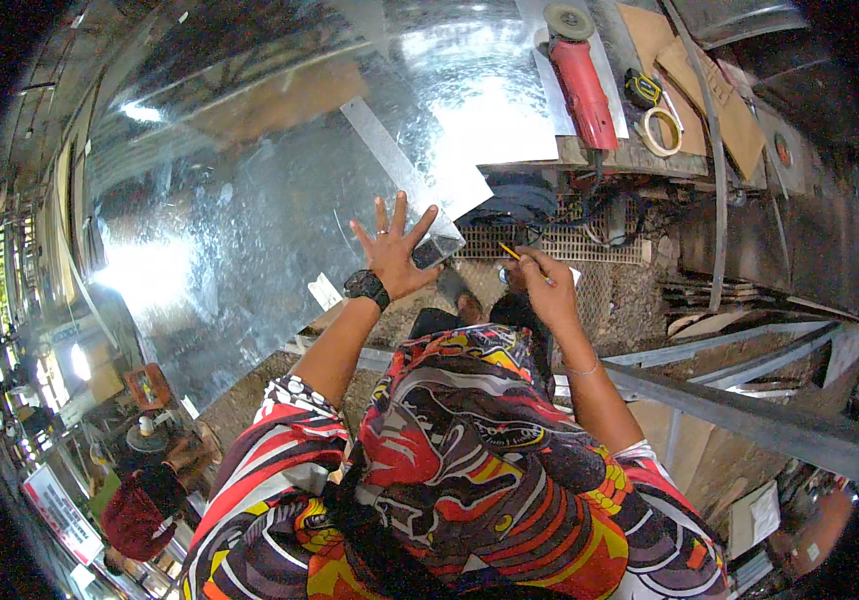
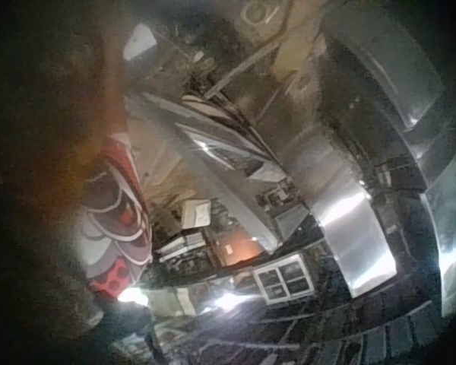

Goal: The person measures and marks a large metal sheet using a tape measure, square ruler, and pencil. They repeatedly position the tools, draw lines, and adjust measurements on the sheet's surface.

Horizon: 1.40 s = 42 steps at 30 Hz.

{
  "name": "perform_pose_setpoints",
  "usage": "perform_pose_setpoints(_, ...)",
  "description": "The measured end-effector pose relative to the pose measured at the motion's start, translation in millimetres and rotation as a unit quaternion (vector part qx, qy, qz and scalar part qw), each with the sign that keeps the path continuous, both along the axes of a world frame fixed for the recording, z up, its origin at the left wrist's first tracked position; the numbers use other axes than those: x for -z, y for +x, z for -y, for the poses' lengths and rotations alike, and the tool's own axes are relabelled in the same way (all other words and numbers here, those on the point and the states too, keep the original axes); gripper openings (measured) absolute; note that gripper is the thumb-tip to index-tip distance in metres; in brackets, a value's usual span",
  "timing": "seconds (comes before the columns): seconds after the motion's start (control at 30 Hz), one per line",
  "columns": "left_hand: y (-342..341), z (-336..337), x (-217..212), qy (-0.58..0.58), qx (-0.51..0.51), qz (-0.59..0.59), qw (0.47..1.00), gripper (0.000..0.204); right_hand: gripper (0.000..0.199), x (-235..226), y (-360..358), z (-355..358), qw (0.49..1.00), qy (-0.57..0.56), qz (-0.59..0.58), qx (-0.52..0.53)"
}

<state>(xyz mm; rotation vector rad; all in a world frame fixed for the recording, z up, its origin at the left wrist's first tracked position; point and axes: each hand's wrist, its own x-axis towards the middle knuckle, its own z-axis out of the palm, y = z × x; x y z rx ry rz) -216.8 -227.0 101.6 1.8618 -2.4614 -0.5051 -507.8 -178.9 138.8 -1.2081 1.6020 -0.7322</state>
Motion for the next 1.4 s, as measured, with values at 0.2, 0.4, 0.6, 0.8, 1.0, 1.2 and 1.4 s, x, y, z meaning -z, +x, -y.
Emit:
perform_pose_setpoints(0.2,-2.4,3.0,0.0,0.01,-0.007,-0.004,1.0,0.11,0.032,10.6,-5.7,0.1,1.0,-0.018,0.024,0.006)
perform_pose_setpoints(0.4,-5.6,2.2,-2.5,0.006,-0.014,-0.002,1.0,0.11,0.029,16.6,0.5,4.1,0.998,0.001,0.05,0.03)
perform_pose_setpoints(0.6,-4.9,1.0,-1.6,0.003,-0.011,0.005,1.0,0.11,0.036,17.3,3.2,8.6,0.995,-0.018,0.099,-0.016)
perform_pose_setpoints(0.8,-7.5,3.5,-3.2,0.004,-0.007,0.009,1.0,0.11,0.038,36.5,30.2,28.4,0.987,-0.049,0.149,-0.013)
perform_pose_setpoints(1.0,-7.4,2.9,-6.7,0.014,-0.01,0.026,1.0,0.111,0.039,34.3,37.9,49.8,0.978,0.03,0.205,-0.022)
perform_pose_setpoints(1.2,-7.1,3.3,-6.9,0.017,-0.006,0.027,0.999,0.112,0.039,47.7,37.2,52.3,0.979,0.016,0.201,-0.033)
perform_pose_setpoints(1.4,-5.6,4.1,-2.5,0.014,-0.002,0.024,1.0,0.112,0.035,22.9,30.5,66.2,0.987,0.02,0.078,-0.142)
